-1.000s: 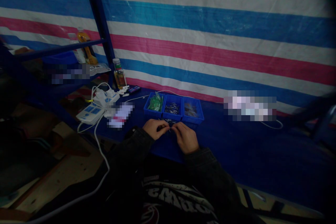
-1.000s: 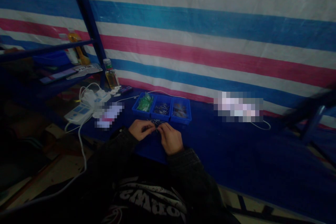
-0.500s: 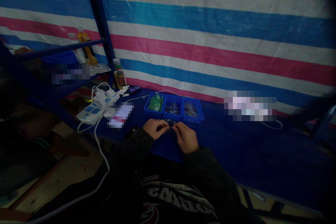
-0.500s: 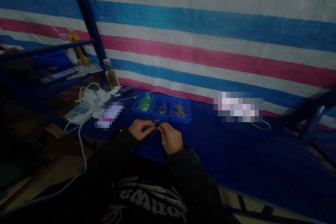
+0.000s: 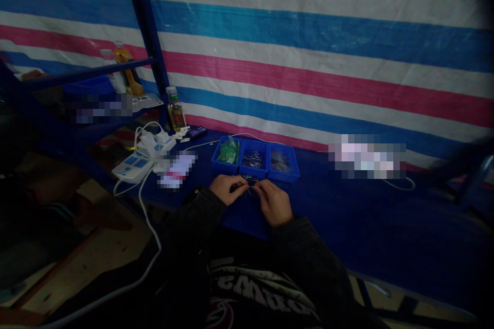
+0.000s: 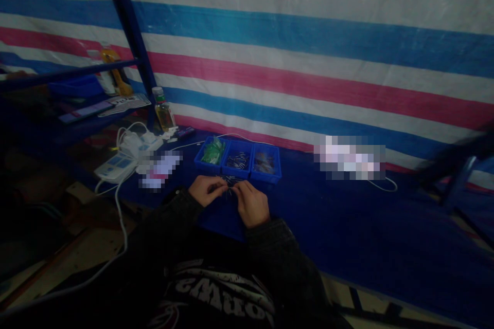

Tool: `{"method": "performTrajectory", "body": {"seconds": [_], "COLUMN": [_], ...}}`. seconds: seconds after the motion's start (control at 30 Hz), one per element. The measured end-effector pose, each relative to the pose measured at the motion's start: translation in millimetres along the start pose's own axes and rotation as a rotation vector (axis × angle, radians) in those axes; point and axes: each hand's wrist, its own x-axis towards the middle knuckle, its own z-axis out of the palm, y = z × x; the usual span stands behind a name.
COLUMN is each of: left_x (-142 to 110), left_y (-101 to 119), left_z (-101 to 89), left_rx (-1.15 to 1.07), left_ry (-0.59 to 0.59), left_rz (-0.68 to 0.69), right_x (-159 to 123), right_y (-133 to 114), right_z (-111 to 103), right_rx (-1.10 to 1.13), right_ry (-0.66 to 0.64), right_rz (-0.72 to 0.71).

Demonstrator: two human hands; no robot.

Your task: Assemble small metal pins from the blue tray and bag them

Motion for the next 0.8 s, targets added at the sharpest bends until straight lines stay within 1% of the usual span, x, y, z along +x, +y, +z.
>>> {"method": "performTrajectory", "body": {"seconds": [0.17, 0.37, 0.57, 0.8], "left_x": [0.4, -0.2, -0.9, -0.8], "left_y": [-0.8, -0.4, 1.1, 0.6], "left_z": [-0.3, 1.1, 0.9, 0.1], "left_rx": [0.001, 0.0, -0.007, -0.005], "left_ry": [-0.009, 0.006, 0.01, 0.038], "left_rz": [0.005, 0.0, -0.003, -0.023], "right_x": [-1.4, -1.2, -0.4, -0.3], "right_y": [1.3, 3.2, 2.1, 3.6], "right_z": [1.1, 1.8, 1.0, 1.2], "right_rx": [0.047, 0.013, -0.05, -0.034], "right_ry": [0.027, 0.023, 0.015, 0.04], "right_rz": [-0.003, -0.023, 0.012, 0.051]}}
